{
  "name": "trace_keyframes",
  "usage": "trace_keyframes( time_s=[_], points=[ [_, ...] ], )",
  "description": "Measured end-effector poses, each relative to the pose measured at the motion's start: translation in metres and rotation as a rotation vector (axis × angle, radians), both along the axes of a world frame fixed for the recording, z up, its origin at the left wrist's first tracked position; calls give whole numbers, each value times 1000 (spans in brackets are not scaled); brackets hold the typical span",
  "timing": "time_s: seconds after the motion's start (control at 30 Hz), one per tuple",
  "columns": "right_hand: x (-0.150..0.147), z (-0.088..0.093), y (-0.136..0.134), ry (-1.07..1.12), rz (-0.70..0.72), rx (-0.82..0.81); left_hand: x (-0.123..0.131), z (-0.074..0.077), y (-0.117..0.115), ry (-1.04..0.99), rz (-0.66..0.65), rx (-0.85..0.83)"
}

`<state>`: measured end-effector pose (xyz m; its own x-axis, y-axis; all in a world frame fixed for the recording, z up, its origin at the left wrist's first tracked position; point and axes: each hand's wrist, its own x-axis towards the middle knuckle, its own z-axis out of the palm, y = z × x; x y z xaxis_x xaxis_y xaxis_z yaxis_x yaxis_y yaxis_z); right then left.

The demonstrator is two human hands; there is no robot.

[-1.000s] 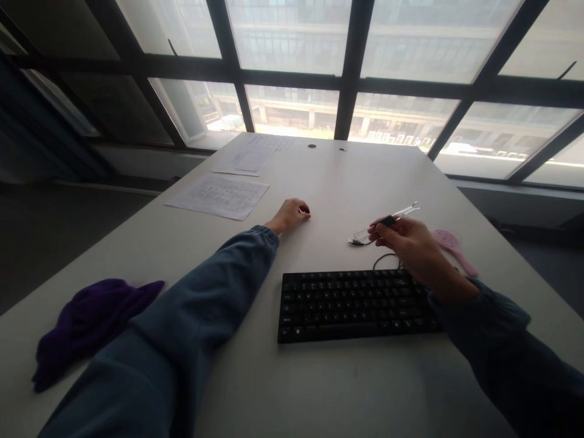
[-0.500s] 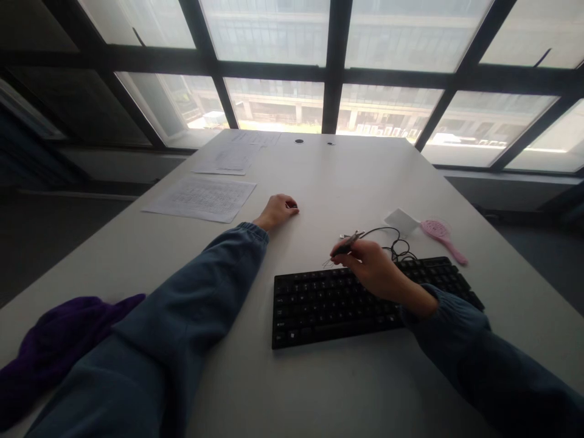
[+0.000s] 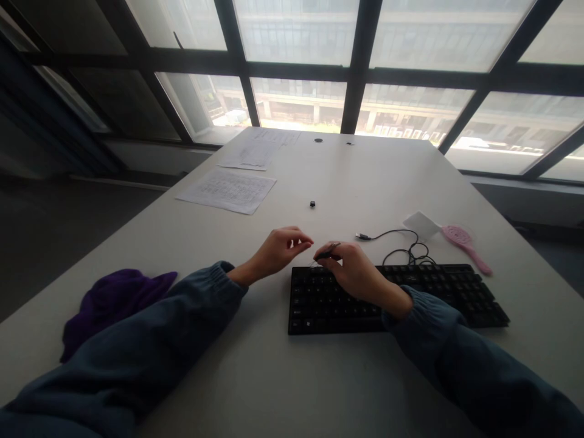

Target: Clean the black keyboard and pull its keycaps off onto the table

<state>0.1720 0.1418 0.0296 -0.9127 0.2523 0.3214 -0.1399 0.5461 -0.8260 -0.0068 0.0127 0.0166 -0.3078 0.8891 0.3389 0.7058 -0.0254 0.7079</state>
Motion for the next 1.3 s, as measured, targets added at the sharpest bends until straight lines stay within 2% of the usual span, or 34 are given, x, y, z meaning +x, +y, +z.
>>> trace_keyframes(
  time_s=[0.07, 0.17, 0.3, 0.5, 0.83, 0.97, 1.1, 1.3],
  points=[
    [-2, -2, 0, -2, 2, 2, 16, -2, -16, -48, -38, 7],
    [-2, -2, 1, 2, 4, 7, 25, -9, -25, -63, -76, 59],
    [-2, 0, 2, -18, 3, -10, 20, -16, -23, -52, -149, 117],
    [0, 1, 0, -51, 36, -33, 16, -18, -26, -28, -239, 135],
    [0, 0, -5, -80, -6, 80, 19, -28, -21, 219, -186, 294],
    [0, -3, -8, -57, 5, 120, 18, -30, -22, 215, -184, 258],
    [0, -6, -10, -62, 10, 147, 16, -31, -24, 117, -180, 171],
    [0, -9, -13, -73, -19, 180, 24, -22, -29, -62, -76, -24]
  ],
)
